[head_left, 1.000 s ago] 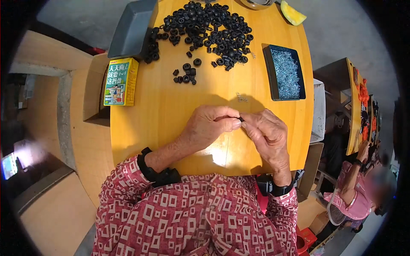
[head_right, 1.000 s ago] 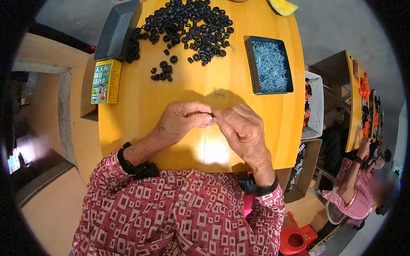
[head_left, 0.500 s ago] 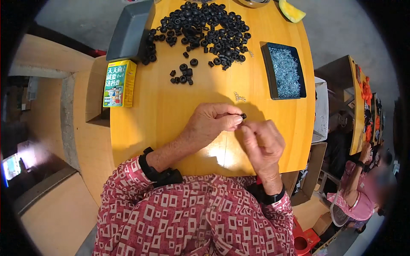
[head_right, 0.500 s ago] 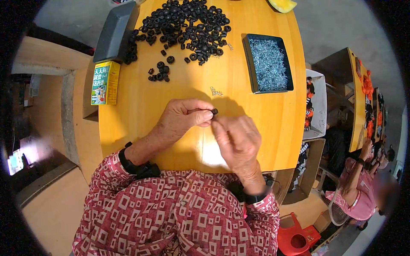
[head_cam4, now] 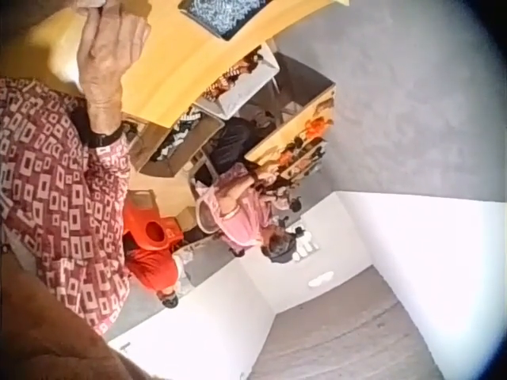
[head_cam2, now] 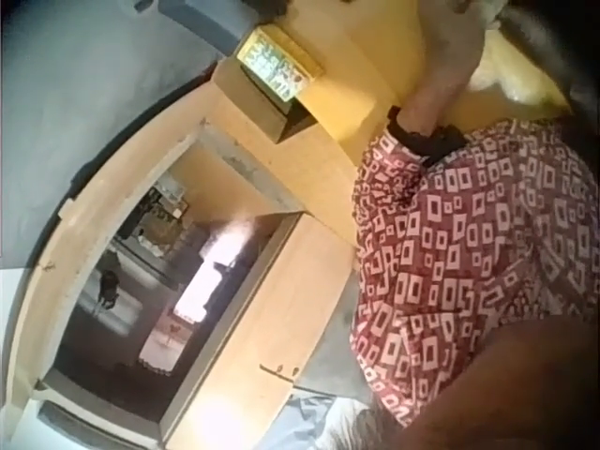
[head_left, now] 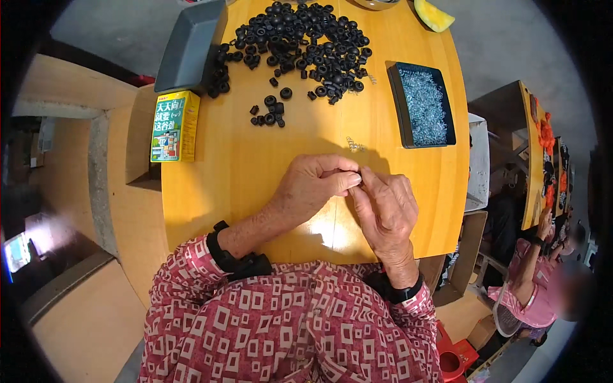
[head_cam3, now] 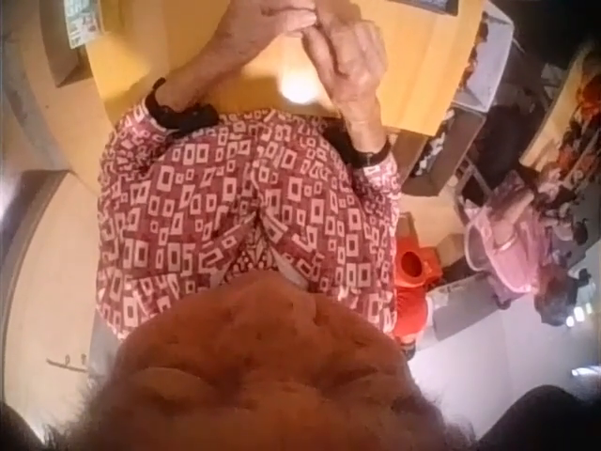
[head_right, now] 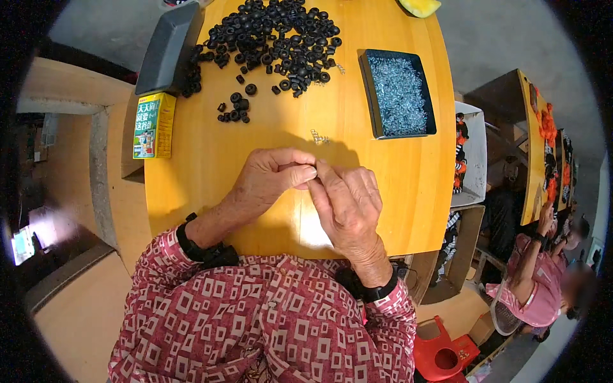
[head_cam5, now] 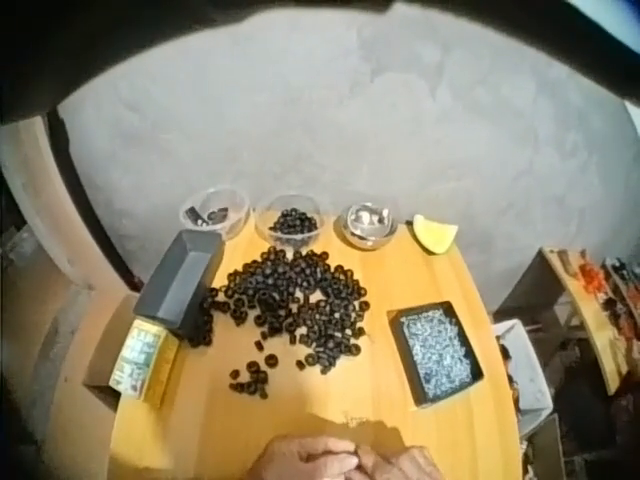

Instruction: The person assembles small components by hand, inserting tiny springs into black plastic parts one at a time at the table.

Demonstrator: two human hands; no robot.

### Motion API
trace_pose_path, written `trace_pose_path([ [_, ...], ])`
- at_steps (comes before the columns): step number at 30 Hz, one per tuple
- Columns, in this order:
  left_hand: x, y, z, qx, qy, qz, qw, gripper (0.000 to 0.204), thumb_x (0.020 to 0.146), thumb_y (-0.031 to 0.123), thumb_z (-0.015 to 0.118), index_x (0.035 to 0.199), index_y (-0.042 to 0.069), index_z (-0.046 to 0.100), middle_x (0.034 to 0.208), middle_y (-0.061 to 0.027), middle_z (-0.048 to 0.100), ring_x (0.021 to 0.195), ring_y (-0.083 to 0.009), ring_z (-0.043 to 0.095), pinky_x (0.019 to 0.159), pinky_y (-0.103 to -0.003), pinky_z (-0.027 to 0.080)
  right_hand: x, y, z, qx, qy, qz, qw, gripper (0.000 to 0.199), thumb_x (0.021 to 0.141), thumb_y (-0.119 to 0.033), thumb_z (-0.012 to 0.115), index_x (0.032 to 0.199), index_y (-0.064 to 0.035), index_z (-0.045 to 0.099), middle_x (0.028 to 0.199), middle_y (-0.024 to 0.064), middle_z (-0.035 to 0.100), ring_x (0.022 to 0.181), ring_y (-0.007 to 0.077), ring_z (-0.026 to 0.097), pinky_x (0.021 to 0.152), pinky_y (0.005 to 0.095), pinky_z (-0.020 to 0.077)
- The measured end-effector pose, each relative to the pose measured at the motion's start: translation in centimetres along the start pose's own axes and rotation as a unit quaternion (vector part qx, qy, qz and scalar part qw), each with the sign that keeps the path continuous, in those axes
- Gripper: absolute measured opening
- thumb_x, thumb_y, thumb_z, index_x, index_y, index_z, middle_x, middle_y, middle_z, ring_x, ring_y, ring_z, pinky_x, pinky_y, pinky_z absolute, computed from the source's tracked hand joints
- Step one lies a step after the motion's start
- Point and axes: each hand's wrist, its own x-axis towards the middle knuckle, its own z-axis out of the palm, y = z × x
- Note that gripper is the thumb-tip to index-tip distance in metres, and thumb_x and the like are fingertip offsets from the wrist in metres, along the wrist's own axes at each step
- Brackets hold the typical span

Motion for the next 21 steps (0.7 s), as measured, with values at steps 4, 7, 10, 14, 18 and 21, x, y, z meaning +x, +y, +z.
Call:
trace_pose_path([
  [4,0.2,-0.3,0.0,0.015,-0.003,0.027,1.0,0.022,0.094,0.012,0.062,0.106,-0.005,0.068,0.092,-0.0022,0.067,0.085,-0.0073,0.06,0.076,-0.022,0.049,0.2,0.5,0.4,0.038,-0.014,0.02,0.999,0.031,0.072,-0.001,0.079,0.101,-0.001,0.067,0.083,0.0085,0.063,0.074,0.0247,0.059,0.069,0.0355,0.048],
  [7,0.1,0.0,0.2,0.032,-0.003,0.019,0.999,0.023,0.095,0.013,0.06,0.108,-0.005,0.068,0.092,-0.0022,0.068,0.086,-0.0075,0.06,0.077,-0.022,0.05,0.1,0.9,0.3,-0.026,-0.001,-0.031,0.999,0.032,0.072,-0.003,0.08,0.102,-0.0024,0.066,0.082,0.0077,0.062,0.073,0.0252,0.059,0.068,0.0358,0.0474],
  [10,0.2,0.4,0.2,0.026,-0.003,-0.02,0.999,0.025,0.096,0.014,0.059,0.11,-0.005,0.067,0.094,-0.0027,0.068,0.087,-0.0085,0.061,0.078,-0.023,0.051,-0.1,1.3,0.3,-0.011,0.0,-0.034,0.999,0.033,0.072,-0.005,0.08,0.102,-0.0029,0.066,0.082,0.0075,0.061,0.072,0.0253,0.058,0.067,0.0356,0.0472],
  [14,-0.1,1.0,0.4,-0.025,0.016,-0.046,0.999,0.027,0.097,0.016,0.058,0.111,-0.005,0.067,0.096,-0.0037,0.069,0.088,-0.0099,0.062,0.077,-0.025,0.052,-0.4,1.3,0.5,0.005,0.004,-0.011,1.0,0.034,0.071,-0.006,0.081,0.101,-0.0027,0.066,0.082,0.0077,0.061,0.072,0.0251,0.058,0.067,0.0356,0.0472],
  [18,0.5,1.3,-0.4,0.029,-0.026,-0.079,0.996,0.026,0.097,0.016,0.061,0.114,-0.003,0.066,0.101,-0.0057,0.069,0.093,-0.0127,0.066,0.085,-0.027,0.055,-0.3,1.3,0.5,-0.005,0.013,-0.017,1.0,0.034,0.071,-0.007,0.082,0.101,-0.0028,0.065,0.082,0.0074,0.062,0.072,0.0247,0.058,0.067,0.0353,0.0469],
  [21,0.5,1.8,-0.3,0.067,-0.049,-0.064,0.994,0.024,0.095,0.015,0.063,0.109,-0.003,0.068,0.098,-0.0054,0.069,0.092,-0.0121,0.065,0.082,-0.027,0.054,-0.2,1.2,0.5,-0.007,0.015,-0.025,1.0,0.034,0.071,-0.007,0.082,0.101,-0.0031,0.065,0.081,0.0071,0.061,0.072,0.0243,0.058,0.068,0.0352,0.0468],
])
